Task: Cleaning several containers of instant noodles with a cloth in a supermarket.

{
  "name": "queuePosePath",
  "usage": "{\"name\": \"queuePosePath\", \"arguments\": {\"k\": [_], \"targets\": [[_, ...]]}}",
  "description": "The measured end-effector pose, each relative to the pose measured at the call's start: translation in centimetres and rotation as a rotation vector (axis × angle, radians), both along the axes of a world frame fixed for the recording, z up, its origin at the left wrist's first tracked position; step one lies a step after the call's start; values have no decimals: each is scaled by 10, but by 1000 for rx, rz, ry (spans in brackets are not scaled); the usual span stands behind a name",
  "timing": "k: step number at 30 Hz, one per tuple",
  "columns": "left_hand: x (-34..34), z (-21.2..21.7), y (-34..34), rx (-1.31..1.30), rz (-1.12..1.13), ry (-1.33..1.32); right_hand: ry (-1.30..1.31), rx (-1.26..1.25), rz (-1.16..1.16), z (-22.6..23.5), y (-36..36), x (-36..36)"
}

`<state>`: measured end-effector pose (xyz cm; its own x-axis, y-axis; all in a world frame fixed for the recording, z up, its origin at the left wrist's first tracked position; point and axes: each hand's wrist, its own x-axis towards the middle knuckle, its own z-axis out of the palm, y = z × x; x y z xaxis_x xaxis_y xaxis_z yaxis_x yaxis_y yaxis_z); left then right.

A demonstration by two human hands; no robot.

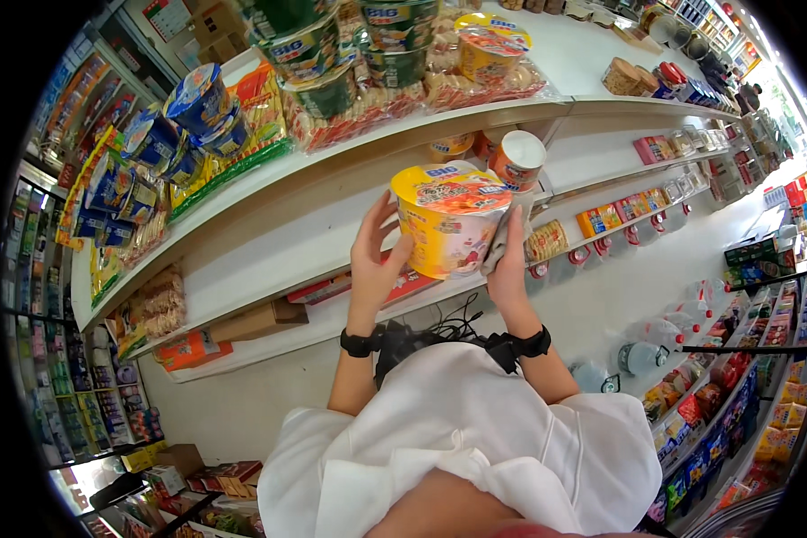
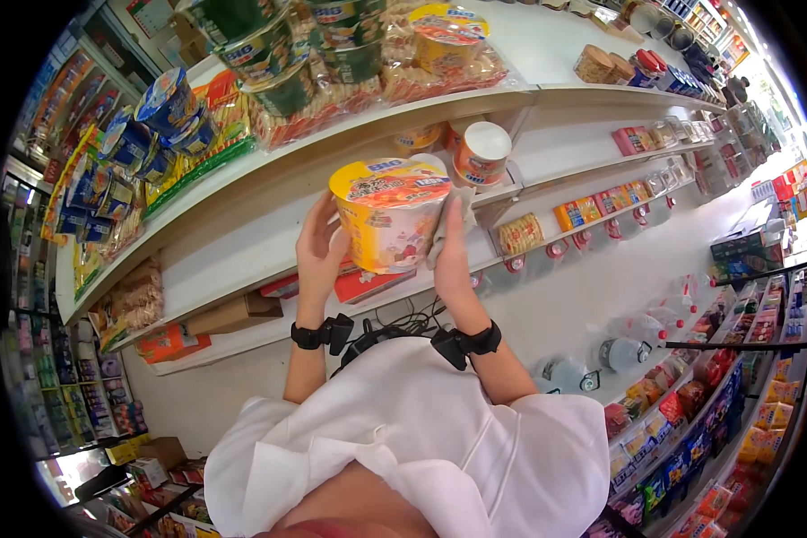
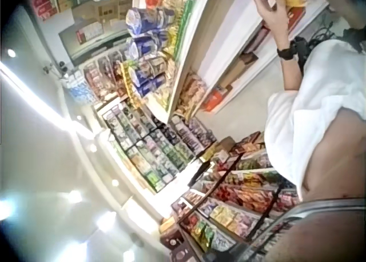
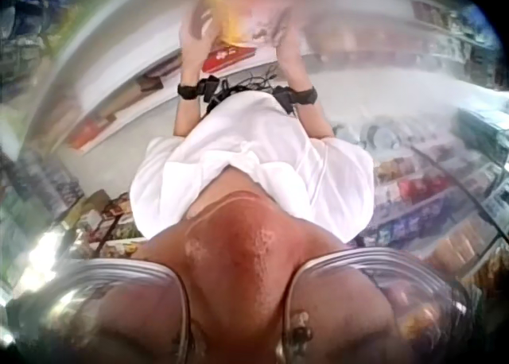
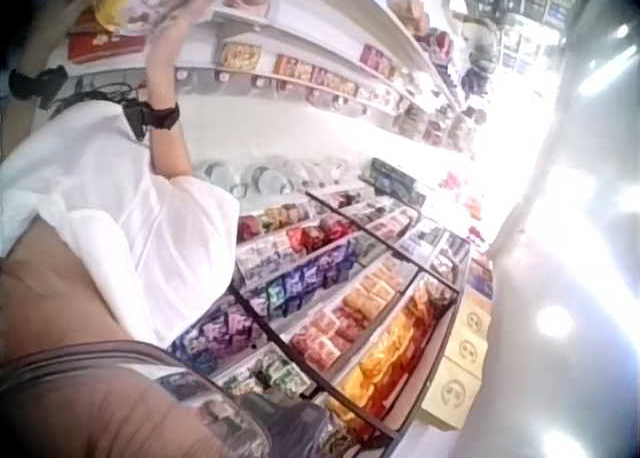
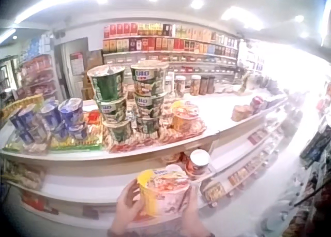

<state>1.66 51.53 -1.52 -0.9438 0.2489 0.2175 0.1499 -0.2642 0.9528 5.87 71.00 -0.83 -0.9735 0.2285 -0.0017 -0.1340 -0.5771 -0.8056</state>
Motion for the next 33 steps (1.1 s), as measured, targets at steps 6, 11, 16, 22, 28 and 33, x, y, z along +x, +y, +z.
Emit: {"name": "queuePosePath", "arguments": {"k": [6, 11, 16, 22, 28, 33], "targets": [[34, 28, 91, -165, -14, 93, 18, 223, -196, -4, 45, 33], [45, 11, 96, -185, -252, -100, -66, -254, -111, 9, 102, 56], [69, 39, 129, -265, -262, -11, 147, 343, -12, 22, 151, 78], [85, 55, 154, -631, -33, 325, 393, 1040, 133, 33, 157, 104], [112, 56, 155, -982, 4, 618, 469, 985, 94, 25, 142, 107], [129, 68, 138, -924, -77, 625, 261, 787, 71, 10, 130, 85]]}}
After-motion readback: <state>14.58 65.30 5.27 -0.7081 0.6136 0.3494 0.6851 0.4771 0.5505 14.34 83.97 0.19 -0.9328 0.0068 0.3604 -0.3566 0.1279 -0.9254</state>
